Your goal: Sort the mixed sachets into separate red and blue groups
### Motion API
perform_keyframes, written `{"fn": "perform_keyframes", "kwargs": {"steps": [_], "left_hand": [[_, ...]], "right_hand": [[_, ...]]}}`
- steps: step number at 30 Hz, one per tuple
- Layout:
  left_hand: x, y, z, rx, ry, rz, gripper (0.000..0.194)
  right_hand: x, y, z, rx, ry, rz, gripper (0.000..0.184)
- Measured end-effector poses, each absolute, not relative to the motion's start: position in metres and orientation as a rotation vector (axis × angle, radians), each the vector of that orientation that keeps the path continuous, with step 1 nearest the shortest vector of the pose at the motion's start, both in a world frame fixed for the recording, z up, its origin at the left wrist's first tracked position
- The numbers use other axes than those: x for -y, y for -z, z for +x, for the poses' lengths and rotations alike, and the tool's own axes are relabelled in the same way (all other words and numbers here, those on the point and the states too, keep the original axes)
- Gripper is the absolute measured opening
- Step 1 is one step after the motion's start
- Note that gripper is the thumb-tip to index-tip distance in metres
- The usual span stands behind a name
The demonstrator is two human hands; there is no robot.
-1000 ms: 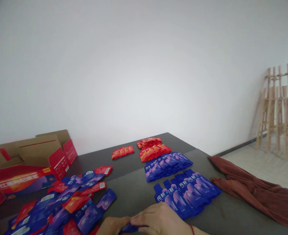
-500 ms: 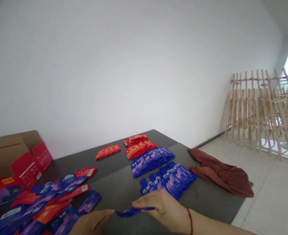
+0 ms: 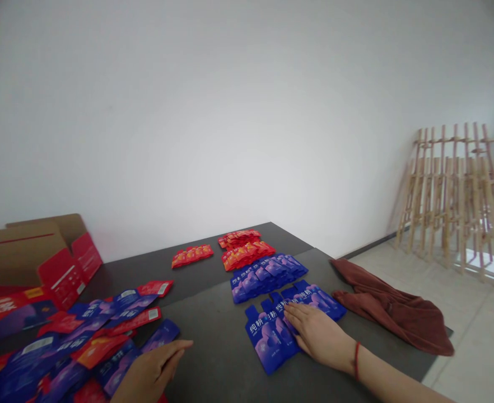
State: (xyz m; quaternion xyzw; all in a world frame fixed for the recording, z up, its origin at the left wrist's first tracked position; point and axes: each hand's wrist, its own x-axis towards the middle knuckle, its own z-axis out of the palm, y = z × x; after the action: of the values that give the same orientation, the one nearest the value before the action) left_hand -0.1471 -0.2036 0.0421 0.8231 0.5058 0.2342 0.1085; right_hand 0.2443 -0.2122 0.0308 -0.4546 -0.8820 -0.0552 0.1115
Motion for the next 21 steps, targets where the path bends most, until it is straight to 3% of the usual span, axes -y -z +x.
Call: {"fn": "perform_keyframes", "kwargs": {"steps": [6, 12, 16, 19, 21], "left_hand": [[0.211, -0.043, -0.17, -1.488, -0.657, 2.549, 0.031], [0.241, -0.042, -0.205, -1.329, -0.272, 2.689, 0.072], [0.252, -0.044, -0.212, -1.267, 0.023, 2.719, 0.064], [0.256, -0.049, -0.204, -1.266, -0.068, 2.748, 0.058], [0.256, -0.052, -0.195, -1.3, -0.189, 2.753, 0.045]], "right_hand": [[0.216, -0.02, 0.236, 2.601, 0.274, -1.353, 0.05], [0.217, 0.012, 0.248, 2.535, 0.448, -1.269, 0.055], [0.204, 0.012, 0.256, 2.487, 0.428, -1.289, 0.052], [0.196, -0.007, 0.225, 2.43, 0.331, -1.258, 0.046], [0.202, -0.026, 0.184, 2.452, 0.174, -1.152, 0.046]]}}
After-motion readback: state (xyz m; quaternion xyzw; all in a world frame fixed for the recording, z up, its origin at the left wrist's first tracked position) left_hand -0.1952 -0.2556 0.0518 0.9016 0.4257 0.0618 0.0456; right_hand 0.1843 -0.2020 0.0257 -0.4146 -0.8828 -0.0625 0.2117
